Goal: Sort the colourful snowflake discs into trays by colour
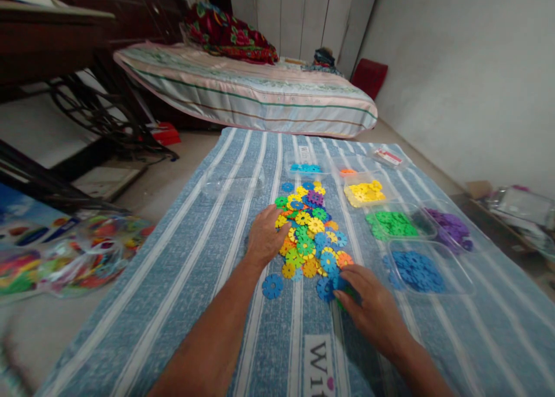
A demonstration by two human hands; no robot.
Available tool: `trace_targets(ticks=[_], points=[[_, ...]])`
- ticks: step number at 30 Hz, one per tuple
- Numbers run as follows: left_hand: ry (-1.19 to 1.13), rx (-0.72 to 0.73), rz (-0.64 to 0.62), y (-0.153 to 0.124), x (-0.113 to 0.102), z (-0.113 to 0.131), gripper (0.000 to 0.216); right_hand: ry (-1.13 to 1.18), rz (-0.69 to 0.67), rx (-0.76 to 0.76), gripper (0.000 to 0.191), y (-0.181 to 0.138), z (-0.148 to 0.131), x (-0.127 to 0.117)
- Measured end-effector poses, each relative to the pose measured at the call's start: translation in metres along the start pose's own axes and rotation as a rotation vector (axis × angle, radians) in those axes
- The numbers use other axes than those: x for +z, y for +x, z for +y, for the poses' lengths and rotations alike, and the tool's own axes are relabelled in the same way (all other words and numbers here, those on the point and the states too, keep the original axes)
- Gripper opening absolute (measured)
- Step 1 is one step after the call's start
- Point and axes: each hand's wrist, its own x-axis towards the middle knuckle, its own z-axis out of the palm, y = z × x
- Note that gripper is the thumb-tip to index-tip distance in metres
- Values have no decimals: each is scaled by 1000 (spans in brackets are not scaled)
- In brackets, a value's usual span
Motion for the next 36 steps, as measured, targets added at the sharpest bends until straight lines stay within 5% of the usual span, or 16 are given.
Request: trace_targets(ticks=[6,21,25,32,36], points=[[79,57,-108,-4,-1,5,45,21,11,6,20,1,0,-1],[96,148,-16,-8,-4,14,28,18,19,-17,23,14,1,1],[93,159,53,-10,-1,13,25,-45,-6,-45,21,64,2,-8],[75,147,76,-14,-1,13,22,-350,70,54,30,226,5,-14],[54,124,71,-16,-4,16,23,-335,119,154,42,262,10,-5]])
